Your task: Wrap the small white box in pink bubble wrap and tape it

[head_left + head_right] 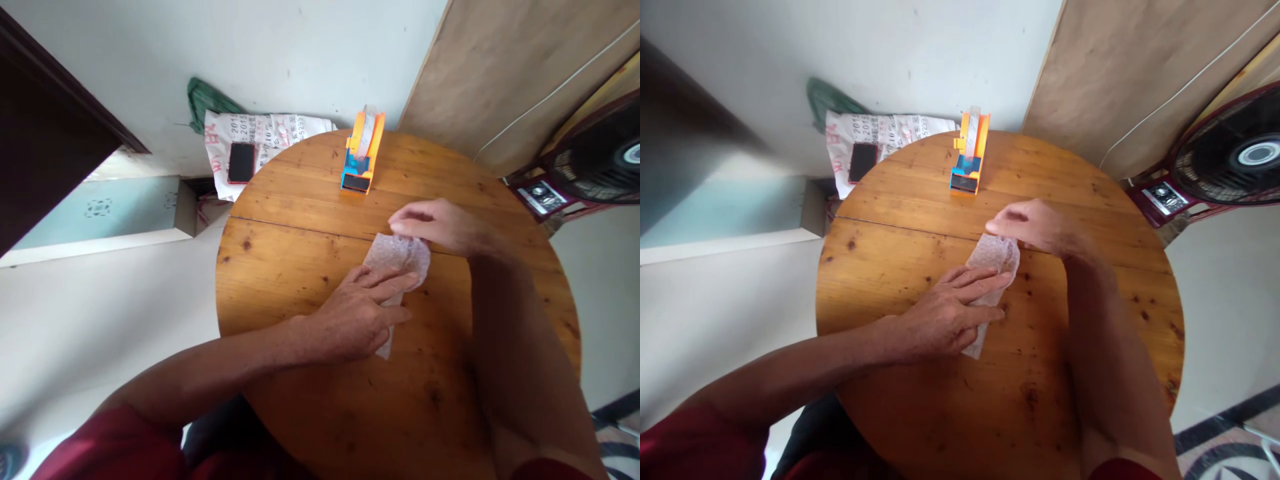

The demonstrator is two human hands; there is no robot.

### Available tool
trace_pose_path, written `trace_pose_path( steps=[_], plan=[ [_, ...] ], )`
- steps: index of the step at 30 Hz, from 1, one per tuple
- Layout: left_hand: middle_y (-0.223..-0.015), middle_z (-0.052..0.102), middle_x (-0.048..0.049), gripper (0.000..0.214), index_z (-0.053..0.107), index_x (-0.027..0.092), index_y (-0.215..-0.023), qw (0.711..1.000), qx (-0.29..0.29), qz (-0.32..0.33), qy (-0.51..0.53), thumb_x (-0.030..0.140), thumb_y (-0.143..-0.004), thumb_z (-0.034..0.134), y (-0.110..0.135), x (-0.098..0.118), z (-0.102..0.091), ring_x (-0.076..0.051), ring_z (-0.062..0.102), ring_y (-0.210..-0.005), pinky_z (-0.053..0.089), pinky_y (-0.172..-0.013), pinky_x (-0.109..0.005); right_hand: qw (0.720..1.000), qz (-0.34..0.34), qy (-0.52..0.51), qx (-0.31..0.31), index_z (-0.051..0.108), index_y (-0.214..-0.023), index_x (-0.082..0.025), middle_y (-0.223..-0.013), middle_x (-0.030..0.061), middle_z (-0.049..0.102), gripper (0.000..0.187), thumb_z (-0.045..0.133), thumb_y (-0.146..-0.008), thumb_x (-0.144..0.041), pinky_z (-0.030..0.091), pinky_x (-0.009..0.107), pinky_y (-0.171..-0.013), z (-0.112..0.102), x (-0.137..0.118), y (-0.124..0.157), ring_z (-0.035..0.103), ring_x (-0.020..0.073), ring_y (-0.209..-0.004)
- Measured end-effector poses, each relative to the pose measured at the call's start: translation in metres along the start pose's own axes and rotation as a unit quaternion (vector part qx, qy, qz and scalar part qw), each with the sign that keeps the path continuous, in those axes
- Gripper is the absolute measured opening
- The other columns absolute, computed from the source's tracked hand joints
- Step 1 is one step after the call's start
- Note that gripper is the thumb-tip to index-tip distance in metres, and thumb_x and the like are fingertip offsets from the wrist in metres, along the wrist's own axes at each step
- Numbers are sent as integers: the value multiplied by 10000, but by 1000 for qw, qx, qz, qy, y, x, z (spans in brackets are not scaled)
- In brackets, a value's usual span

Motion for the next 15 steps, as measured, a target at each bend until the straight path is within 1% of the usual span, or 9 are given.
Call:
trace_pose_path(
  steps=[1,3,5,8,10,12,15],
  plan=[
    [-1577,464,-64,332,708,269,-1145,1000,1,1,-1,178,-878,532,0,0,0,-296,434,-1454,448,-1101,-528,1000,0,25,0,764,-779,-246,-771,14,739,254,746,-793,-499,452,274,-560,0,0,1,632,174,-683],
    [-1575,466,-73,353,699,260,-1164,1000,4,5,1,164,-869,530,1,0,0,-299,427,-1459,451,-1101,-523,998,1,58,6,763,-749,-247,-745,1,729,172,757,-788,-414,443,271,-574,-2,2,1,617,164,-670],
    [-1566,475,-96,401,668,234,-1219,1000,7,1,10,147,-859,515,1,-1,0,-302,423,-1462,450,-1104,-522,998,9,58,15,749,-701,-234,-680,3,703,174,716,-816,-359,414,264,-550,-4,7,0,582,147,-621],
    [-1540,498,-128,524,547,185,-1368,999,23,-25,36,130,-851,479,0,-6,-2,-273,433,-1453,429,-1139,-496,1000,23,8,8,724,-669,-211,-631,17,675,236,678,-847,-358,381,250,-511,-4,16,-2,539,124,-559],
    [-1488,540,-145,574,472,146,-1422,996,47,-46,54,132,-848,464,0,-10,-5,-260,465,-1416,425,-1149,-469,999,28,-39,-12,716,-672,-204,-645,25,680,252,684,-848,-381,392,241,-507,-1,20,-4,544,117,-555],
    [-1399,593,-167,573,464,98,-1409,993,69,-65,63,139,-838,463,1,-13,-8,-274,517,-1340,451,-1119,-459,996,40,-79,-27,710,-670,-201,-658,29,685,251,699,-841,-384,410,234,-505,2,24,-4,547,110,-547],
    [-1278,636,-193,526,520,42,-1329,991,78,-90,58,136,-813,469,1,-16,-10,-305,571,-1210,504,-1025,-476,990,76,-119,-23,690,-639,-195,-621,31,663,247,719,-830,-349,407,230,-468,4,35,-4,527,98,-497]
  ],
)
Point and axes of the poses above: each hand's wrist, its own y-axis away from the middle knuckle, its own z-axis out of the palm, x = y × z, the point moved 10 cm from there along -y, towards the middle knuckle
